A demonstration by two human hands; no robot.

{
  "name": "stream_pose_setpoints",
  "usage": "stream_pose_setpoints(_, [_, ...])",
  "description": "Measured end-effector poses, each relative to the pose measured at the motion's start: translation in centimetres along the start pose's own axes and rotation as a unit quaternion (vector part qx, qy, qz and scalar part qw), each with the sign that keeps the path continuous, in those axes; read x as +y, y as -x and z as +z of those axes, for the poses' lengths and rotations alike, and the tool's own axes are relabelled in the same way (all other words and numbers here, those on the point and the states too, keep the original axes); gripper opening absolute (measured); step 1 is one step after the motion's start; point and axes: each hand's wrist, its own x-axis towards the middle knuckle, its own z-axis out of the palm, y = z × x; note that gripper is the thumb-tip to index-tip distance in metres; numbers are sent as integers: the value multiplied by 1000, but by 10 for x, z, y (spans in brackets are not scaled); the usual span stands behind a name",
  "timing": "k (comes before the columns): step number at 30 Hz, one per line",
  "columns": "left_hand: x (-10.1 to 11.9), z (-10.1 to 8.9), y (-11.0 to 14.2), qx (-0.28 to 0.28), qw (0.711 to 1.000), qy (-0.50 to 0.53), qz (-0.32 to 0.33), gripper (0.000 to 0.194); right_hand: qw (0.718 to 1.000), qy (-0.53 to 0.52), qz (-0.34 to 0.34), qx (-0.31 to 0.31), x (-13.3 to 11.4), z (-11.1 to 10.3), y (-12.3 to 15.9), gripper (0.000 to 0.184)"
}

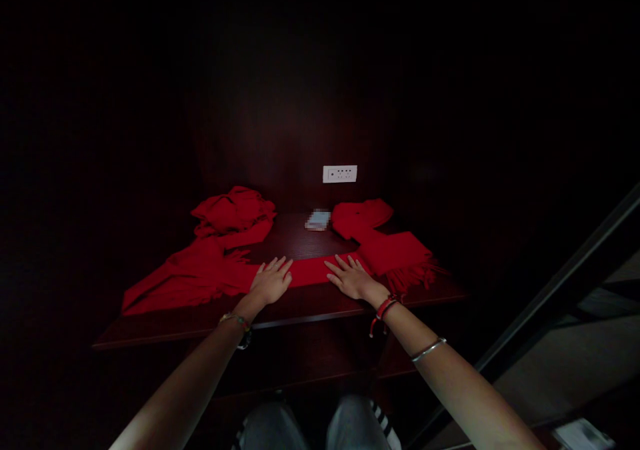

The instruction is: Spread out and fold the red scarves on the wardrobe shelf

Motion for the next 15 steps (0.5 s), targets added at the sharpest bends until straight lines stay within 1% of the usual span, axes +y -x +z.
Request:
stream_pose_setpoints(3, [0,1,0,-1,1000,-3,-1,48,1000,1,20,14,5,0,-8,58])
stream_pose_setpoints(7, [0,1,-1,2,1000,-2,-3,48,1000,-2,24,-12,12,2,-14,58])
stream_pose_setpoints(11, [-1,2,-2,5,1000,1,-1,48,1000,-9,18,-6,16,2,-14,60])
stream_pose_setpoints(15, [-1,1,0,-3,1000,1,-4,47,1000,-8,28,-9,11,-2,-11,63])
